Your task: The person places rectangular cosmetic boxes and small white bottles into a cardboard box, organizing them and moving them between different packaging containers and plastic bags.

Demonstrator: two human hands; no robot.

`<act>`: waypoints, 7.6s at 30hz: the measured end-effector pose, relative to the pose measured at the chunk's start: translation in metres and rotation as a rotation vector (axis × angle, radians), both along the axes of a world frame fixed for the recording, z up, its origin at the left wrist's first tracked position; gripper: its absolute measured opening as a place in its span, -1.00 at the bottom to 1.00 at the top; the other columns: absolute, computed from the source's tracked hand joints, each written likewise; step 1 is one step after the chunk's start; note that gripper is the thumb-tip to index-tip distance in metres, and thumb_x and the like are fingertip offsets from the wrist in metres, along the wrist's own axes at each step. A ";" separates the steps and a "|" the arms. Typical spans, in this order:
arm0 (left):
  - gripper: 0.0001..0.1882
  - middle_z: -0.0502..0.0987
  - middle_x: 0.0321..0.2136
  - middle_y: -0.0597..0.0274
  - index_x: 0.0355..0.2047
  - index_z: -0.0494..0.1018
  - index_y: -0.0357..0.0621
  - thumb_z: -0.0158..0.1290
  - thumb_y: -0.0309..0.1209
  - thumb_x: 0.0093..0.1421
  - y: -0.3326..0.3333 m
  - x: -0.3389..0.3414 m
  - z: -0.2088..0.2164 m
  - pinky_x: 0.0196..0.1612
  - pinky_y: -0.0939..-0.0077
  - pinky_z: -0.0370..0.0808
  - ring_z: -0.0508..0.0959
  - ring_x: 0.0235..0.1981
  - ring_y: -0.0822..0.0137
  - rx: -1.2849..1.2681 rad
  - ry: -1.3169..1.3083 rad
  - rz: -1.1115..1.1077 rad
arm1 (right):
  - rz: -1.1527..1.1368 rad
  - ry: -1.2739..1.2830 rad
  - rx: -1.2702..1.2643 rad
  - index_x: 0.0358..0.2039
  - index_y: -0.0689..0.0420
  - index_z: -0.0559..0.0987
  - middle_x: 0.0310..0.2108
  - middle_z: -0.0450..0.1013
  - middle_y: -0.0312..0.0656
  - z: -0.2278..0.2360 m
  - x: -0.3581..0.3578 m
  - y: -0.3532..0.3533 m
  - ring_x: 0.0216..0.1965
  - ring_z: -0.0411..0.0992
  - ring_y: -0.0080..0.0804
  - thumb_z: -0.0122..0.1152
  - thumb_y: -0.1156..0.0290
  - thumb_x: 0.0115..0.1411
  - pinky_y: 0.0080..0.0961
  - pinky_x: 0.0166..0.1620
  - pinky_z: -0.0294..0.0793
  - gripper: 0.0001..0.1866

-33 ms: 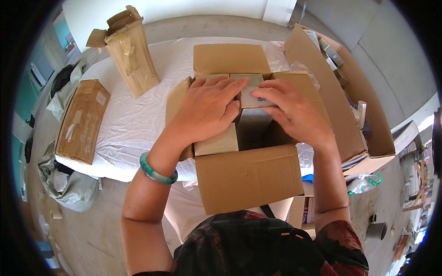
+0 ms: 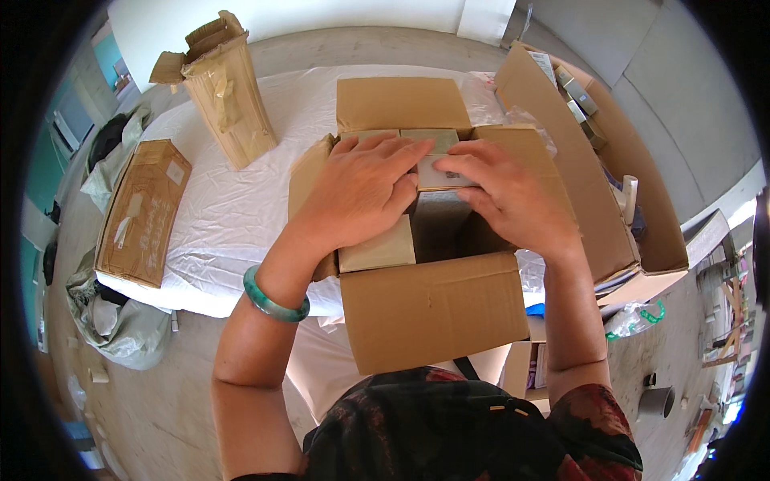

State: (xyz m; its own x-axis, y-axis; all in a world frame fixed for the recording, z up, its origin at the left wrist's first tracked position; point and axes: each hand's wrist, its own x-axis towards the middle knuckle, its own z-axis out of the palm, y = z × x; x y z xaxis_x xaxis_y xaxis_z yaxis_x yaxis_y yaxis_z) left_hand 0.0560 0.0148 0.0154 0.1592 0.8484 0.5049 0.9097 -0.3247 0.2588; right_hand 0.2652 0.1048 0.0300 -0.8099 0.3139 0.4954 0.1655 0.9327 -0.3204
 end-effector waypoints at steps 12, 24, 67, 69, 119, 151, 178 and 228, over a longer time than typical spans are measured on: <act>-0.50 0.48 0.00 0.07 0.08 0.40 -0.07 0.06 -0.13 0.18 -0.002 0.002 -0.001 0.14 0.13 0.27 0.38 0.12 -0.02 0.058 0.034 0.024 | -0.045 0.000 -0.006 -0.05 0.05 0.42 0.01 0.33 -0.08 -0.001 -0.011 -0.003 0.03 0.33 -0.01 0.16 0.68 0.04 -0.26 0.02 0.38 -0.56; -0.52 0.46 0.03 0.10 0.10 0.39 -0.02 0.07 -0.20 0.18 0.001 0.005 -0.001 0.14 0.16 0.28 0.38 0.12 0.02 0.027 0.066 0.041 | -0.187 0.133 0.039 -0.08 0.12 0.49 0.00 0.39 -0.07 -0.001 0.024 -0.006 0.01 0.36 -0.01 0.18 0.64 0.03 -0.25 0.02 0.39 -0.61; -0.44 0.43 0.07 0.07 0.06 0.44 0.03 0.23 -0.24 0.00 0.005 0.015 0.025 0.15 -0.08 0.24 0.37 0.13 -0.04 -0.167 0.062 0.089 | -0.849 -0.512 -0.090 0.12 0.21 0.39 -0.01 0.44 0.11 -0.008 0.145 0.409 -0.01 0.43 -0.06 0.20 0.08 0.17 -0.22 0.02 0.42 -0.39; -0.44 0.43 0.07 0.07 0.06 0.45 0.03 0.24 -0.23 -0.01 0.002 0.015 0.027 0.15 -0.07 0.23 0.37 0.13 -0.04 -0.196 0.066 0.104 | -0.846 -0.383 -0.327 0.13 0.27 0.37 0.02 0.42 0.14 -0.030 0.138 0.407 0.00 0.43 -0.04 0.19 -0.01 0.16 -0.21 0.05 0.42 -0.30; -0.58 0.51 -0.06 0.08 0.00 0.46 -0.08 0.12 -0.27 0.12 0.002 0.002 0.002 0.07 0.13 0.31 0.42 0.06 -0.02 0.076 0.022 0.022 | -0.203 0.838 -0.602 0.17 0.08 0.38 0.02 0.43 -0.16 0.146 0.108 0.186 0.06 0.35 -0.48 -0.03 0.12 0.34 -0.47 0.11 0.34 -0.53; -0.44 0.45 0.07 0.00 0.11 0.39 -0.20 -0.29 -0.01 0.40 -0.001 -0.006 0.009 0.22 0.33 0.20 0.35 0.17 0.16 -0.147 -0.603 -0.037 | 0.146 0.034 -0.066 0.00 0.12 0.45 0.09 0.32 -0.08 0.009 0.001 -0.011 0.12 0.28 -0.03 0.20 0.36 0.16 -0.22 0.13 0.30 -0.62; -0.29 0.17 0.28 -0.06 0.30 0.07 -0.27 -0.30 0.06 0.37 -0.127 -0.087 -0.117 0.34 0.22 0.04 0.17 0.31 0.16 0.197 -1.414 0.410 | -0.487 0.862 -0.556 0.28 0.18 0.22 0.26 0.19 -0.10 -0.065 0.105 -0.021 0.30 0.10 -0.26 0.05 0.26 0.32 -0.29 0.27 0.09 -0.43; -0.59 0.47 -0.11 -0.11 -0.27 0.53 -0.33 0.24 -0.19 0.04 -0.061 0.006 -0.033 0.07 0.26 0.35 0.45 -0.01 0.04 0.298 -0.691 -0.079 | -0.151 0.614 -0.671 0.05 0.22 0.43 -0.12 0.49 -0.14 -0.022 0.031 -0.038 -0.05 0.41 -0.42 0.23 0.11 0.17 -0.42 0.07 0.32 -0.45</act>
State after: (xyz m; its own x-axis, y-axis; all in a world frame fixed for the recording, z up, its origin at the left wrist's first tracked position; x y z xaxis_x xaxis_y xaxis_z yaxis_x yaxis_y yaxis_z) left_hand 0.0619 -0.0465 -0.0180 -0.2222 0.6597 0.7180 0.5434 -0.5277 0.6529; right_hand 0.2959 0.0665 0.0083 -0.3919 0.7719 0.5005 -0.1072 0.5020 -0.8582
